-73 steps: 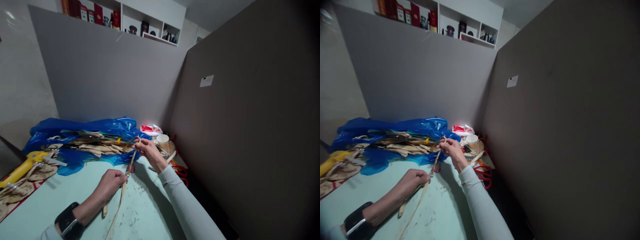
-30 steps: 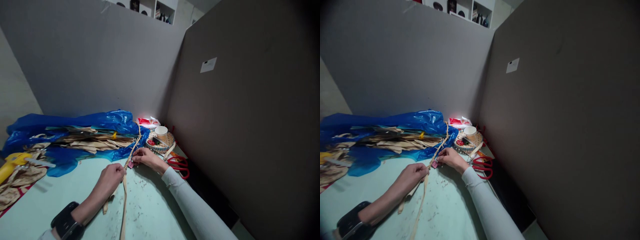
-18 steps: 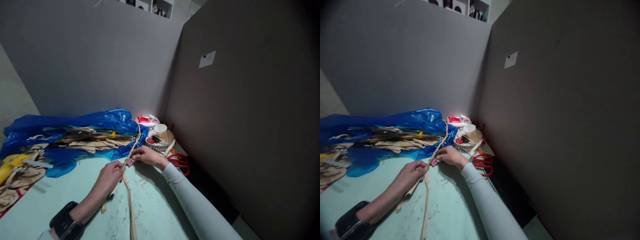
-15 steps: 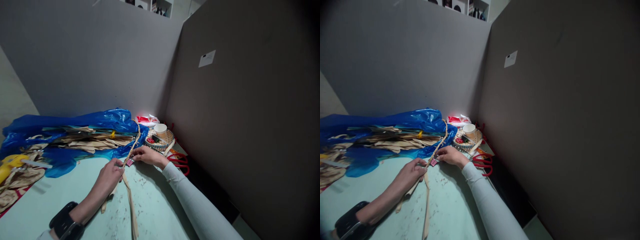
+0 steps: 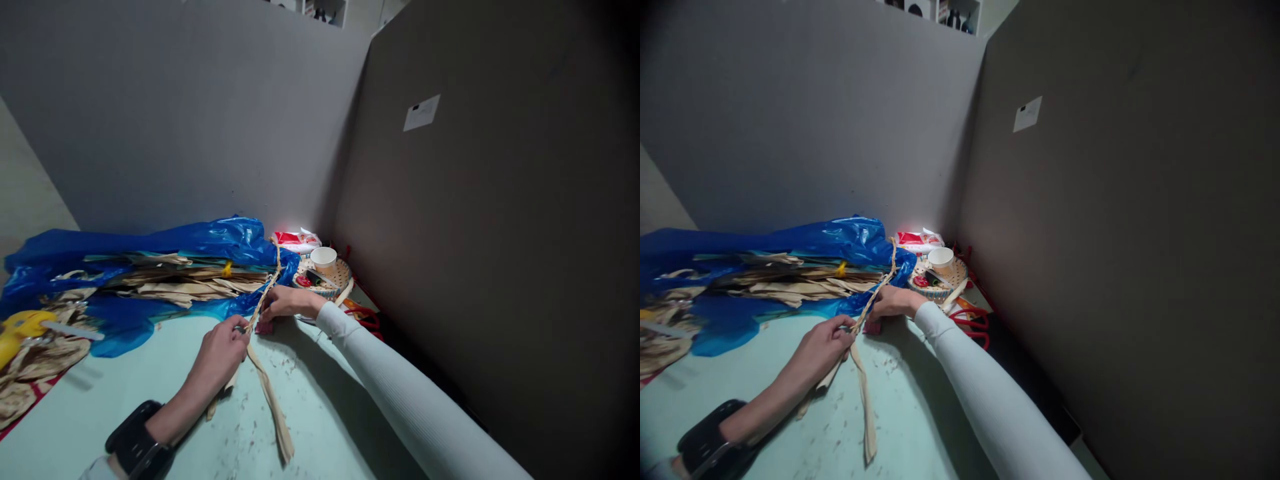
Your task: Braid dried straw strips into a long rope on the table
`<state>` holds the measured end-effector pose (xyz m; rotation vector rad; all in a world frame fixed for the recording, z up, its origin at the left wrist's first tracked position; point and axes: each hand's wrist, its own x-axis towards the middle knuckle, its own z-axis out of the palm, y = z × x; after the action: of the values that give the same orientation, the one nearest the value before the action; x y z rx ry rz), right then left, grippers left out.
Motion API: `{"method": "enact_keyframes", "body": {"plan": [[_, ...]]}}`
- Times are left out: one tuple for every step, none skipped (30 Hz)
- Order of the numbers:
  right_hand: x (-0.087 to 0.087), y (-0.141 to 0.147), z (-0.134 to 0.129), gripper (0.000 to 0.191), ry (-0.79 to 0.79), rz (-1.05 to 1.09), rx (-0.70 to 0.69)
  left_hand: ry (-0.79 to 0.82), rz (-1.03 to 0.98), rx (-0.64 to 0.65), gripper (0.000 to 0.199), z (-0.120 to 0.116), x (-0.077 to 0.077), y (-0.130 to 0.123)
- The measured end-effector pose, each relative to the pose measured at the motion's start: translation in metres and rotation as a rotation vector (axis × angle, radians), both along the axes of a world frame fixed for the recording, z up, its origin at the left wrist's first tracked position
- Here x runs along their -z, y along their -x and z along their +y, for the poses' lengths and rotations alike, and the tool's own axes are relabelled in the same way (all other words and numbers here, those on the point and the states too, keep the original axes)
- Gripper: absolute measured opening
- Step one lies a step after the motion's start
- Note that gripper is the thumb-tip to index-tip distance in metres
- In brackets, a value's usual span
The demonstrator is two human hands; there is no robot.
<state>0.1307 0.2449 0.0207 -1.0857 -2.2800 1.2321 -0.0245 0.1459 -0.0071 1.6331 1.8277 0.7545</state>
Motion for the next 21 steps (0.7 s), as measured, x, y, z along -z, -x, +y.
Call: {"method": "enact_keyframes", "body": {"plan": [[-0.001, 0.000, 0.000, 0.008, 0.028, -0.018, -0.005, 0.004, -0.009, 0.000, 0.011, 0.000, 0.000, 0.000], [-0.003, -0.001, -0.001, 0.008, 0.064, -0.040, -0.010, 0.006, -0.017, -0.001, 0.010, 0.000, -0.001, 0.000], [-0.004, -0.003, -0.001, 0.008, 0.100, -0.061, -0.013, 0.007, -0.025, -0.002, 0.010, 0.000, -0.001, 0.001], [-0.005, -0.004, -0.002, 0.008, 0.127, -0.075, -0.011, 0.007, -0.034, -0.002, 0.010, -0.001, -0.001, 0.001], [-0.007, -0.005, -0.003, 0.009, 0.150, -0.085, -0.005, 0.005, -0.043, -0.002, 0.010, -0.001, -0.002, 0.001], [-0.008, -0.006, -0.004, 0.008, 0.170, -0.091, 0.001, 0.000, -0.053, -0.001, 0.010, -0.001, -0.002, 0.000], [-0.009, -0.007, -0.004, 0.008, 0.186, -0.094, 0.007, -0.005, -0.064, 0.000, 0.010, -0.002, -0.002, 0.000], [-0.009, -0.008, -0.005, 0.008, 0.199, -0.093, 0.011, -0.012, -0.075, 0.000, 0.011, -0.002, -0.001, 0.000], [-0.010, -0.008, -0.005, 0.008, 0.210, -0.090, 0.013, -0.018, -0.086, -0.002, 0.013, -0.002, -0.001, 0.000], [-0.010, -0.009, -0.005, 0.009, 0.219, -0.085, 0.011, -0.024, -0.095, -0.007, 0.015, -0.003, 0.000, 0.000], [-0.010, -0.009, -0.004, 0.011, 0.228, -0.078, 0.006, -0.028, -0.100, -0.013, 0.017, -0.003, 0.000, 0.000], [-0.010, -0.010, -0.003, 0.013, 0.236, -0.071, -0.001, -0.029, -0.101, -0.022, 0.018, -0.003, 0.000, 0.000], [-0.009, -0.011, -0.003, 0.015, 0.239, -0.062, -0.008, -0.030, -0.098, -0.032, 0.018, -0.003, 0.000, 0.000], [-0.008, -0.012, -0.002, 0.016, 0.238, -0.048, -0.014, -0.029, -0.089, -0.041, 0.018, -0.003, -0.001, 0.000], [-0.006, -0.013, -0.001, 0.016, 0.231, -0.031, -0.019, -0.029, -0.075, -0.051, 0.018, -0.003, -0.001, 0.000], [-0.004, -0.015, -0.001, 0.017, 0.222, -0.011, -0.023, -0.031, -0.058, -0.059, 0.018, -0.003, -0.002, 0.000], [-0.001, -0.017, -0.002, 0.018, 0.211, 0.010, -0.027, -0.035, -0.038, -0.065, 0.017, -0.003, -0.003, 0.000], [0.002, -0.018, -0.002, 0.020, 0.200, 0.032, -0.031, -0.042, -0.017, -0.068, 0.016, -0.003, -0.004, 0.000], [0.004, -0.020, -0.003, 0.023, 0.190, 0.052, -0.034, -0.050, 0.004, -0.067, 0.015, -0.003, -0.004, 0.000], [0.007, -0.021, -0.004, 0.026, 0.180, 0.070, -0.036, -0.057, 0.025, -0.064, 0.015, -0.002, -0.004, 0.000], [0.009, -0.022, -0.004, 0.029, 0.170, 0.085, -0.036, -0.065, 0.044, -0.060, 0.015, -0.002, -0.004, -0.001]]}}
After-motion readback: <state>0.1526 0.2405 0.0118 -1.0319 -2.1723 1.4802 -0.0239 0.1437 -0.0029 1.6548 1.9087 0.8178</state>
